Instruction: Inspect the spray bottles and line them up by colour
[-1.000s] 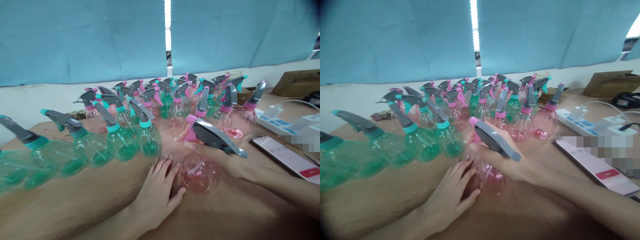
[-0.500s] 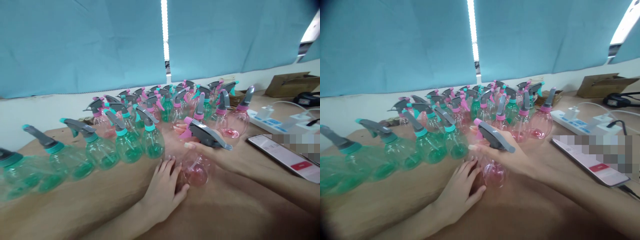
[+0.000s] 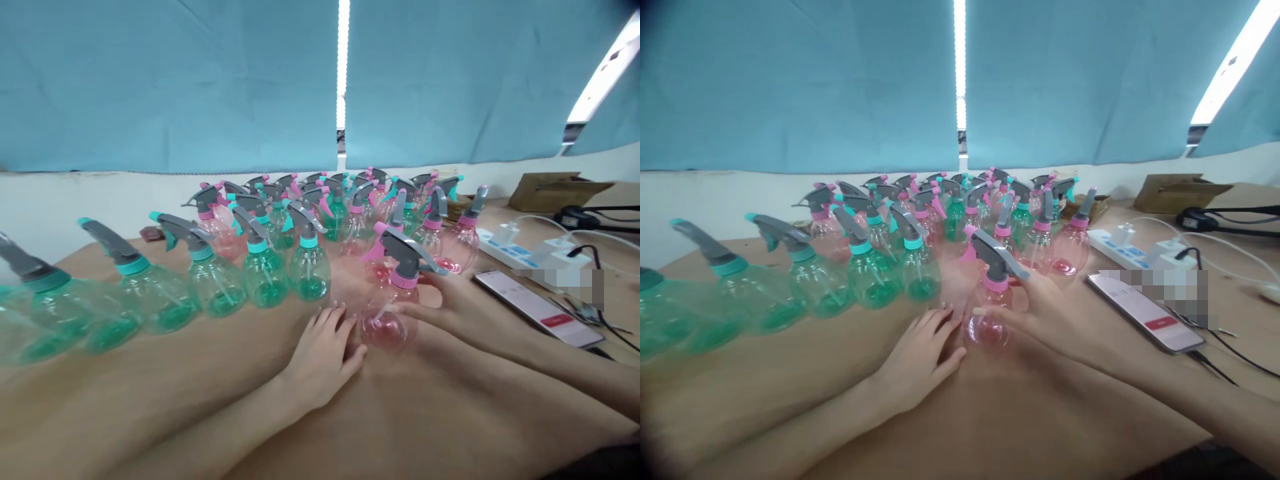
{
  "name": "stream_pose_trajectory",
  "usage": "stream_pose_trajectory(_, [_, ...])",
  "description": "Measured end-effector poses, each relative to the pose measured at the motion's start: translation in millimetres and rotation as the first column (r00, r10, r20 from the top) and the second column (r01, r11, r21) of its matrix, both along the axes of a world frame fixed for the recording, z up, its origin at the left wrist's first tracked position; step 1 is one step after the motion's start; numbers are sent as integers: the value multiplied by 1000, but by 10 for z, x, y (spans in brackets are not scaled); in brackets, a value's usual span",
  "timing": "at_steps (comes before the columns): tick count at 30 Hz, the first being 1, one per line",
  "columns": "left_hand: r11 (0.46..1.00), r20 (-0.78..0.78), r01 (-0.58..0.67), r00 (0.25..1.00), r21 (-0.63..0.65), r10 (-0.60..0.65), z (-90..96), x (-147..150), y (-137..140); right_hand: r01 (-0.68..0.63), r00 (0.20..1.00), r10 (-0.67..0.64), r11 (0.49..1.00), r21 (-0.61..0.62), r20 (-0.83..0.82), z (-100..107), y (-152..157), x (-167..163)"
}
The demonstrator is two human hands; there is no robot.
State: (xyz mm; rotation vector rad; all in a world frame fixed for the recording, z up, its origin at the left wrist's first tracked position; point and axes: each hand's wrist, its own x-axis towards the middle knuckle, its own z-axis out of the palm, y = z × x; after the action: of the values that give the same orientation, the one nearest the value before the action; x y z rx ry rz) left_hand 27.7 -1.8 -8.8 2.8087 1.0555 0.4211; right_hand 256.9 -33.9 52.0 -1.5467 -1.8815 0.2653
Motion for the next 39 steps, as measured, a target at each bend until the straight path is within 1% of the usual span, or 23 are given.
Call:
stream_pose_trajectory(2, [1000, -5, -5, 1000, 3, 5, 5, -77, -20, 47, 997, -48, 999, 13, 56, -20, -22, 10])
stream_pose_trajectory(4, [1000, -14, -13, 1000, 7, 13, 12, -173, -41, 62, 994, -63, 998, 13, 90, -9, -23, -15])
stream_pose_trajectory(8, [999, -37, -33, 999, 11, 33, 31, -350, -74, 44, 996, -42, 999, -24, 73, 48, 60, -127])
stream_pose_trajectory(11, [999, -45, -46, 998, 14, 46, 42, -417, -84, 71, 994, -69, 997, -24, 80, 53, 206, -207])
stream_pose_trajectory(17, [998, -34, -52, 998, 21, 53, 22, -421, -75, 14, 995, -18, 999, 44, 99, -13, 580, -249])
stream_pose_trajectory(21, [999, -28, -47, 998, 17, 48, 0, -419, -66, 20, 997, -27, 995, 95, 72, -57, 740, -251])
stream_pose_trajectory(25, [999, -27, -50, 998, 17, 50, 2, -425, -65, 18, 998, -26, 991, 129, 59, -61, 828, -280])
stream_pose_trajectory(29, [999, -15, -45, 999, 8, 45, 14, -430, -65, 27, 998, -33, 990, 140, 45, -66, 905, -296])
stream_pose_trajectory(33, [999, -35, -46, 998, -4, 46, 16, -429, -61, 25, 999, -30, 989, 147, 30, -82, 979, -299])
stream_pose_trajectory(39, [999, -26, -50, 998, -3, 50, 10, -434, -63, 32, 999, -37, 987, 157, 29, -82, 1016, -319])
